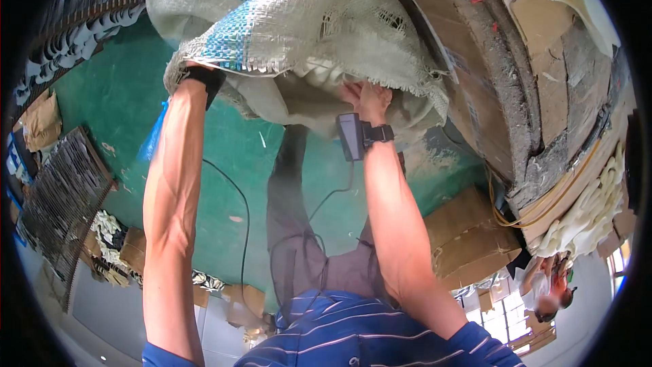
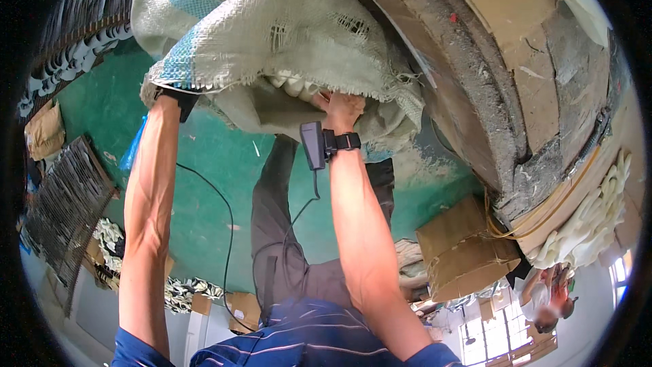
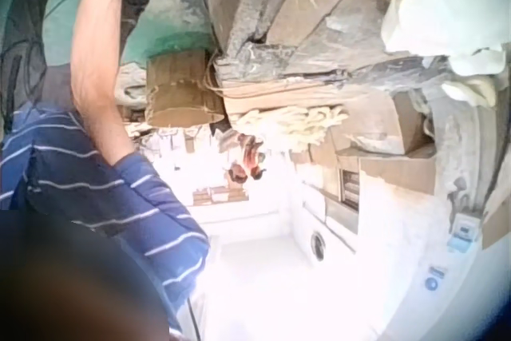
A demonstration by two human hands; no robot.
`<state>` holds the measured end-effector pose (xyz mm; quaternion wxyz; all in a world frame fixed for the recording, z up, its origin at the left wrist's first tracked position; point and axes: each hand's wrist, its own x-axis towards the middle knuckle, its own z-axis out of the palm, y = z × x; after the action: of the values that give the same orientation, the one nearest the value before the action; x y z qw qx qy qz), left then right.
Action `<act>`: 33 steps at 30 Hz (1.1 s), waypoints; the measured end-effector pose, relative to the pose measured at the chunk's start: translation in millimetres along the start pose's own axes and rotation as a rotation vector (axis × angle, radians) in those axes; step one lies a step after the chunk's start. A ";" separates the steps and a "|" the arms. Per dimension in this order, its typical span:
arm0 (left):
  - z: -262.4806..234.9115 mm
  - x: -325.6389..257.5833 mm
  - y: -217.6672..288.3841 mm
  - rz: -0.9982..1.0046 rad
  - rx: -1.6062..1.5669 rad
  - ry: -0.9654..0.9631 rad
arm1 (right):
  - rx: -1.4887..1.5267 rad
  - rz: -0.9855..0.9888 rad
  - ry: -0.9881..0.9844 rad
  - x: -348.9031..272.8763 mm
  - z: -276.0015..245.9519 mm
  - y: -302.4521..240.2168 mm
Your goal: The person repeatedly picks up white shoe parts from a large sack and places them onto a wooden table. They use a handheld spray device to apply a substance to the parts while arranging them in a pile. The person continues this cycle of retrieving, spraying, and stacking the parts throughout the video.
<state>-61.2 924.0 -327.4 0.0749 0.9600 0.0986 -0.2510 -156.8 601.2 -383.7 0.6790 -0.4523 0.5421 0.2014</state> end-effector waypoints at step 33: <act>35.1 -314.8 29.4 -0.526 -0.376 0.045 | 0.102 0.187 -0.489 -89.4 -101.1 -44.2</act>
<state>-340.0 840.9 -198.5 0.1814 0.8762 0.3897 -0.2180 -208.7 513.8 -284.4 0.7902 -0.3034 0.4107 0.3389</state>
